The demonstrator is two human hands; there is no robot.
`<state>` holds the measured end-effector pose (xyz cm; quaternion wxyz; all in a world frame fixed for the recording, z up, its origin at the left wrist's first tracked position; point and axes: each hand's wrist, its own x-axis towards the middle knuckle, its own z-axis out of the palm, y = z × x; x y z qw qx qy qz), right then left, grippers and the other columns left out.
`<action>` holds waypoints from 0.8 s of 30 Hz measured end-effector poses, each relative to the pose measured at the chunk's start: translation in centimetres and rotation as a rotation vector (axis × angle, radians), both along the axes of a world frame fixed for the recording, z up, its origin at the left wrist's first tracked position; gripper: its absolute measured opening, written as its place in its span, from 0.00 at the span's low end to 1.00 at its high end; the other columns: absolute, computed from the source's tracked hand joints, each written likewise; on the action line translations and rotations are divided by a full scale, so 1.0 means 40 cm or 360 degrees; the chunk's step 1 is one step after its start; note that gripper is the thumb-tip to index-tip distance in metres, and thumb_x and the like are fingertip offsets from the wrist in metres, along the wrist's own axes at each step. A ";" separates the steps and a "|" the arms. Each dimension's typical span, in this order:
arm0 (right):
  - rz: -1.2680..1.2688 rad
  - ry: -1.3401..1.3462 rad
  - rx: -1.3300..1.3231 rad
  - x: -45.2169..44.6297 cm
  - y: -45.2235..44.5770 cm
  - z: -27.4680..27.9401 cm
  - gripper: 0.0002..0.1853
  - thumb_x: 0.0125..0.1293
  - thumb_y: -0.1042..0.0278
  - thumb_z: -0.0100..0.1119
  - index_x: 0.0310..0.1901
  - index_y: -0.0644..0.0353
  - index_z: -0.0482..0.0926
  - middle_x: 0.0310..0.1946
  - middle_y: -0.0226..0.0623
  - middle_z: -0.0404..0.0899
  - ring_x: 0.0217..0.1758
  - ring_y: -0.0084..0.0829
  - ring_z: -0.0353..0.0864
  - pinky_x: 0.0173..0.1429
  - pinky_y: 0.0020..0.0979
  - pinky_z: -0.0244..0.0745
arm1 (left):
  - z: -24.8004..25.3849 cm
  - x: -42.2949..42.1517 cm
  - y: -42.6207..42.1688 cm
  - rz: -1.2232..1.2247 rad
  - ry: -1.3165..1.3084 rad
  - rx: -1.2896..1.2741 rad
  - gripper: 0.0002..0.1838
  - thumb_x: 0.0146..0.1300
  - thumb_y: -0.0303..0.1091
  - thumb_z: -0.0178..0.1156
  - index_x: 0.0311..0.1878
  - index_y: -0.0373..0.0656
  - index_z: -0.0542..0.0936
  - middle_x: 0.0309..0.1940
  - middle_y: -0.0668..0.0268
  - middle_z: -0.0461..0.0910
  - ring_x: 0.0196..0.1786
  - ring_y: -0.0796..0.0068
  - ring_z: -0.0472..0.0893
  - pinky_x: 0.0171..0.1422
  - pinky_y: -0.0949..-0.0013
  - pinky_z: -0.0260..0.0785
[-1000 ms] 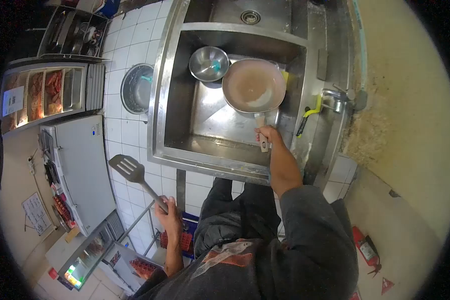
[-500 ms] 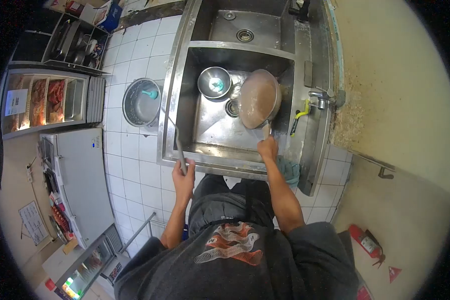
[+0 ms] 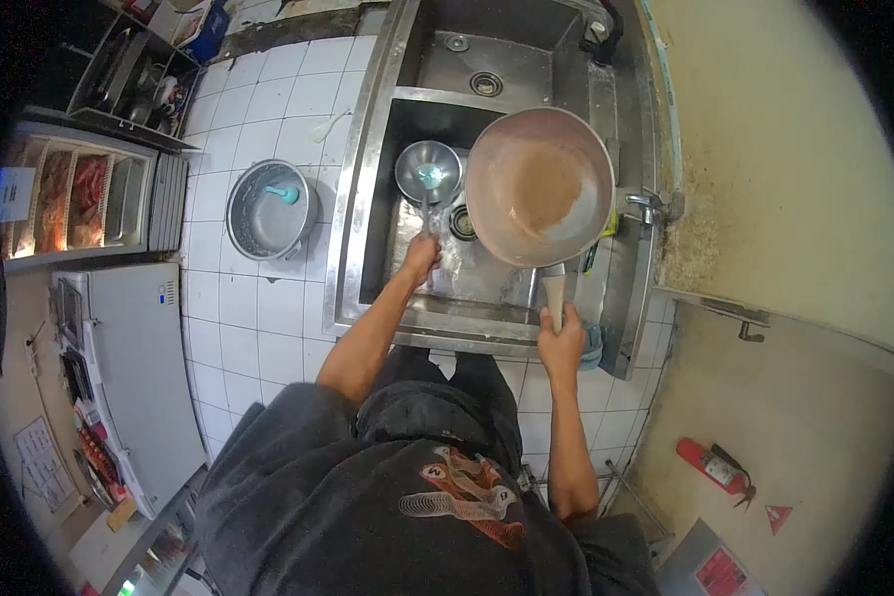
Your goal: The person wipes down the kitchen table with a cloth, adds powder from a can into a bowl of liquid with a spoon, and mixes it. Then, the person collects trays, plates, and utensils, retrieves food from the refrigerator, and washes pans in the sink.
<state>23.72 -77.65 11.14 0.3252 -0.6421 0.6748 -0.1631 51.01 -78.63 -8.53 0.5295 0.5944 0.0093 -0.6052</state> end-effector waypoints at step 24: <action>-0.0106 -0.0234 -0.0708 0.059 0.048 0.087 0.19 0.66 0.65 0.63 0.53 0.70 0.76 0.42 0.51 0.82 0.44 0.43 0.83 0.50 0.40 0.75 | 0.091 -0.073 -0.252 -0.0223 0.0240 0.0084 0.10 0.67 0.38 0.43 0.30 0.49 0.69 0.18 0.70 0.64 0.14 0.80 0.61 0.13 0.74 0.50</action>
